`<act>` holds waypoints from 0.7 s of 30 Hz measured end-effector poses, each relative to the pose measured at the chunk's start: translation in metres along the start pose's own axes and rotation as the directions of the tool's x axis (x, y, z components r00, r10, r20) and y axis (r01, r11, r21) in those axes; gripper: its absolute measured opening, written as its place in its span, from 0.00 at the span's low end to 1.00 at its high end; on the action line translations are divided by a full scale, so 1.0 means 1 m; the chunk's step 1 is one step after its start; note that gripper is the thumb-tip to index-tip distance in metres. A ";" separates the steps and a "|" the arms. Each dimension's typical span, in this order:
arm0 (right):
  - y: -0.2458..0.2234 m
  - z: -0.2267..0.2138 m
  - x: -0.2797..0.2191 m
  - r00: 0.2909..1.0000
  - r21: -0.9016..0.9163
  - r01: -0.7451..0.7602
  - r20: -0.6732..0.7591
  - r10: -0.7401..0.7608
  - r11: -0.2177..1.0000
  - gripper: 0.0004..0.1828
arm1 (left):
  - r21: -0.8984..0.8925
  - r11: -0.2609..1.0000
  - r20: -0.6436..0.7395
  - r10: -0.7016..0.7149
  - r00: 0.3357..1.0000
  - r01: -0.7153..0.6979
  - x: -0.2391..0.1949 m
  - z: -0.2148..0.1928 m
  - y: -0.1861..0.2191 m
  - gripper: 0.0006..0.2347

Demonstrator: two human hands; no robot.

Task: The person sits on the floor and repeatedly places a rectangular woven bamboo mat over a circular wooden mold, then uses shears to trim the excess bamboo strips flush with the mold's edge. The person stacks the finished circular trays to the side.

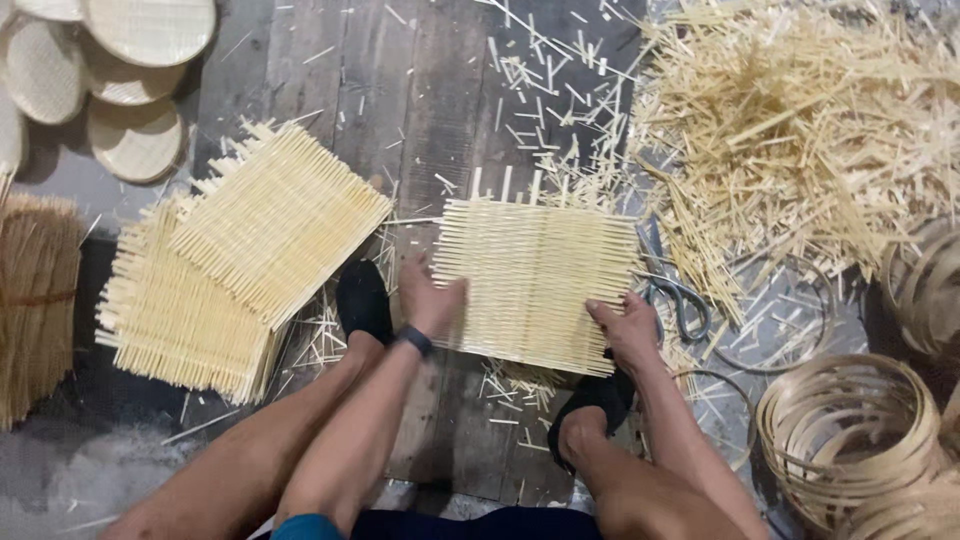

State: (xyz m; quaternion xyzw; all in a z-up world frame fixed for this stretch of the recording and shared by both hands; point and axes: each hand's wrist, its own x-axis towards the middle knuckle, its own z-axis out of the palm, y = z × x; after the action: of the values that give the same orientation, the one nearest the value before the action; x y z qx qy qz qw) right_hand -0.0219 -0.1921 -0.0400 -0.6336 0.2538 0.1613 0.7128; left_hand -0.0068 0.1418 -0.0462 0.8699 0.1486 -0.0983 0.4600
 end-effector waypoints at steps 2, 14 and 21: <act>0.006 -0.002 0.002 0.999 -0.057 0.037 -0.003 -0.037 0.998 0.16 | -0.401 0.900 0.107 -0.142 0.984 0.173 0.028 -0.003 -0.018 0.24; 0.064 -0.153 0.036 0.745 -0.565 0.047 -0.530 -0.406 0.824 0.11 | -0.239 0.876 0.216 -0.372 0.903 0.418 0.032 -0.014 -0.021 0.29; 0.038 -0.226 -0.005 0.957 -0.982 -0.150 -0.174 -0.233 0.115 0.15 | -0.387 0.885 -0.104 -0.323 0.941 0.261 0.027 -0.024 -0.029 0.35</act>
State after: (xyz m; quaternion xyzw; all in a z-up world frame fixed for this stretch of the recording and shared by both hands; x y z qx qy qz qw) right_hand -0.0829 -0.4084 -0.0839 -0.9684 0.1637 0.1753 0.0690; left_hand 0.0095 0.1818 -0.0631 0.7410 0.3314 -0.0646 0.5805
